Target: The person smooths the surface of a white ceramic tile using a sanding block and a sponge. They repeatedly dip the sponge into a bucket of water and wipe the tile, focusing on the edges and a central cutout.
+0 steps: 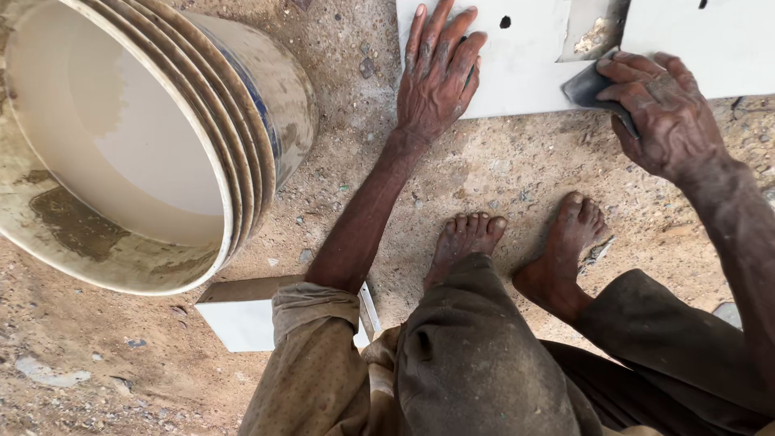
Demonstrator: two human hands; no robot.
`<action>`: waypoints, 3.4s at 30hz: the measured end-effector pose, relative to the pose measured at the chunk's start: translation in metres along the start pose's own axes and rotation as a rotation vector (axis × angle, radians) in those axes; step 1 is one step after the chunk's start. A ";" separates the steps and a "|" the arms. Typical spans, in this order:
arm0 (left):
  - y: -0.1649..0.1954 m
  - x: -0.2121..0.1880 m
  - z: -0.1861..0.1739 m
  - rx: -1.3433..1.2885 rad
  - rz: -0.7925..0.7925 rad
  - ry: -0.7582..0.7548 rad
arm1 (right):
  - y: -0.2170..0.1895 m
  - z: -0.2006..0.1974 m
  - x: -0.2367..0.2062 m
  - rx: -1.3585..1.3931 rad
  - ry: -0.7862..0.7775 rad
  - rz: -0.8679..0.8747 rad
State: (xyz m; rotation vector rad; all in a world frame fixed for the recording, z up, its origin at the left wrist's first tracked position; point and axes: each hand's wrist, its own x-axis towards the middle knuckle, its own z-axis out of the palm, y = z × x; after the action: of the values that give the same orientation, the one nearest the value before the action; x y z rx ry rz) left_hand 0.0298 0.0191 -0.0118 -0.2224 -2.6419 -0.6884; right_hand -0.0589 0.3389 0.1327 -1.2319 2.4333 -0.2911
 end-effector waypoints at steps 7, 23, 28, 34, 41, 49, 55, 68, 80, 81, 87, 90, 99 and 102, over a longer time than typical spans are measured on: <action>0.005 0.004 -0.004 0.009 0.018 0.049 | 0.006 -0.036 -0.002 0.450 0.301 0.370; 0.010 0.005 -0.012 0.037 -0.019 -0.019 | 0.024 0.026 0.009 -0.005 -0.124 0.230; 0.011 0.004 -0.012 -0.005 -0.030 -0.020 | 0.028 0.027 0.012 0.059 -0.081 0.240; 0.010 0.005 -0.011 0.020 -0.024 -0.034 | 0.030 0.026 0.009 0.026 -0.015 0.155; 0.011 0.005 -0.013 -0.005 -0.020 -0.013 | 0.027 0.025 0.004 0.008 -0.074 0.158; 0.012 0.005 -0.014 0.005 -0.021 -0.014 | 0.025 0.026 0.002 -0.894 -0.113 0.074; 0.010 0.004 -0.015 0.010 -0.009 0.006 | 0.028 0.025 0.009 0.024 -0.076 0.229; 0.011 0.002 -0.010 0.002 -0.025 -0.002 | 0.023 0.024 -0.004 0.034 -0.151 0.230; 0.012 0.004 -0.013 -0.011 -0.015 -0.015 | 0.031 0.001 0.005 0.058 -0.042 0.127; 0.012 0.003 -0.013 -0.012 -0.025 -0.010 | 0.034 -0.002 0.009 0.065 -0.015 0.107; 0.013 0.004 -0.010 0.017 -0.027 -0.015 | 0.044 -0.026 -0.011 0.037 -0.085 -0.143; 0.014 0.004 -0.008 0.030 -0.014 0.032 | 0.062 -0.049 -0.002 0.220 -0.012 -0.115; 0.014 0.002 0.000 0.056 -0.011 0.039 | 0.066 -0.060 0.034 0.004 -0.087 -0.286; 0.015 0.003 0.006 0.046 -0.008 0.036 | 0.064 -0.065 0.036 -1.496 -0.426 -0.519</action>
State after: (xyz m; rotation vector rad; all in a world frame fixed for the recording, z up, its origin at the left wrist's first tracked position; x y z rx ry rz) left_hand 0.0284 0.0352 -0.0087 -0.1844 -2.6225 -0.6282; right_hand -0.1528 0.3486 0.1591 -2.0757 1.6622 1.7369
